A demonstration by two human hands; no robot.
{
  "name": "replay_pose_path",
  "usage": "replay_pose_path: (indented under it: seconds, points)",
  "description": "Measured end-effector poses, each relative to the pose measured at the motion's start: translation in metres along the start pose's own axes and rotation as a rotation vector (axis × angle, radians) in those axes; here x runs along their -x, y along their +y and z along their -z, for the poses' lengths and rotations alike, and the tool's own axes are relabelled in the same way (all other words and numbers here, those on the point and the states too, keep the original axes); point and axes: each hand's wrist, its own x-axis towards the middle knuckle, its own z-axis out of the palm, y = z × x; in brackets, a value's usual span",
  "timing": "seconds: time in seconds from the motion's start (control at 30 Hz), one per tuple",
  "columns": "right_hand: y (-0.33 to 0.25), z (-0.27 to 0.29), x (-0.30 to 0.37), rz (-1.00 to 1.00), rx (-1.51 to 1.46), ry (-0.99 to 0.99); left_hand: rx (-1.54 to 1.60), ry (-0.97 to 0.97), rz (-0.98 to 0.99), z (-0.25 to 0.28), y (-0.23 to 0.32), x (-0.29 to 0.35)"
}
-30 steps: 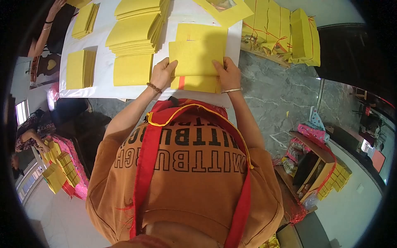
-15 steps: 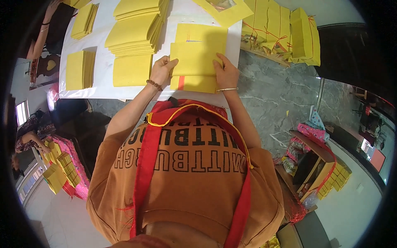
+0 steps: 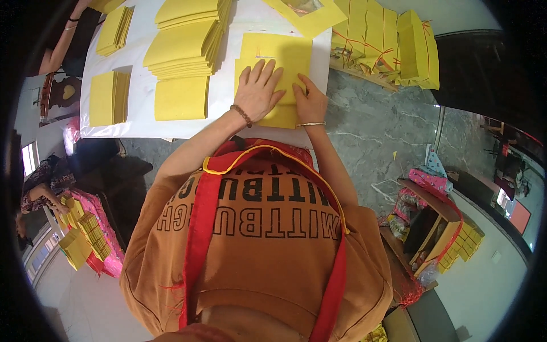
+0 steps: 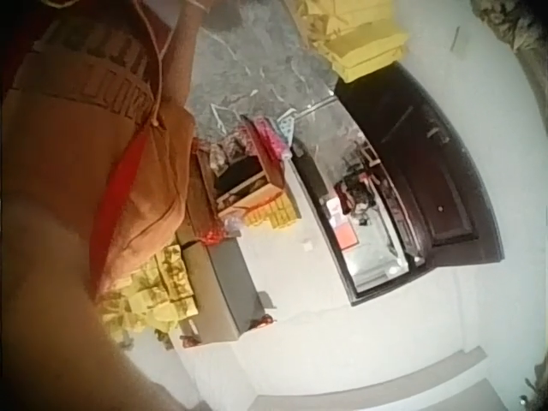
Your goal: Folding yellow paper sheets over silver inserts and stacking them.
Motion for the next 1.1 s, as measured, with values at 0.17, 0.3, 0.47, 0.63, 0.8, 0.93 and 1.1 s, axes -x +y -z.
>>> replay_pose_path:
  seconds: [0.17, 0.3, 0.47, 0.63, 0.8, 0.93, 1.1]
  points:
    - [-0.022, 0.010, 0.001, 0.017, 0.110, -0.055, -0.035, -0.039, 0.000, -0.004, -0.001, 0.000]
    - [-0.039, -0.011, 0.007, 0.637, 0.524, -0.001, -0.022, -0.072, -0.008, -0.003, 0.000, 0.000]
    - [-0.027, -0.036, 0.009, 0.640, 0.161, -0.149, 0.163, -0.023, 0.007, -0.009, -0.022, 0.004]
    - [-0.023, -0.044, 0.009, 0.623, 0.695, -0.209, 1.211, 0.184, 0.357, 0.007, -0.039, 0.003]
    - [-0.029, -0.046, 0.011, 0.636, 0.755, -0.211, 0.019, -0.065, -0.056, 0.010, -0.037, 0.023]
    - [-0.027, -0.039, 0.006, 0.650, 0.839, -0.236, 0.131, -0.106, -0.053, 0.011, -0.038, 0.018]
    - [-0.006, -0.009, -0.007, 0.470, 0.754, -0.150, -0.002, -0.121, -0.099, 0.019, -0.031, 0.017]
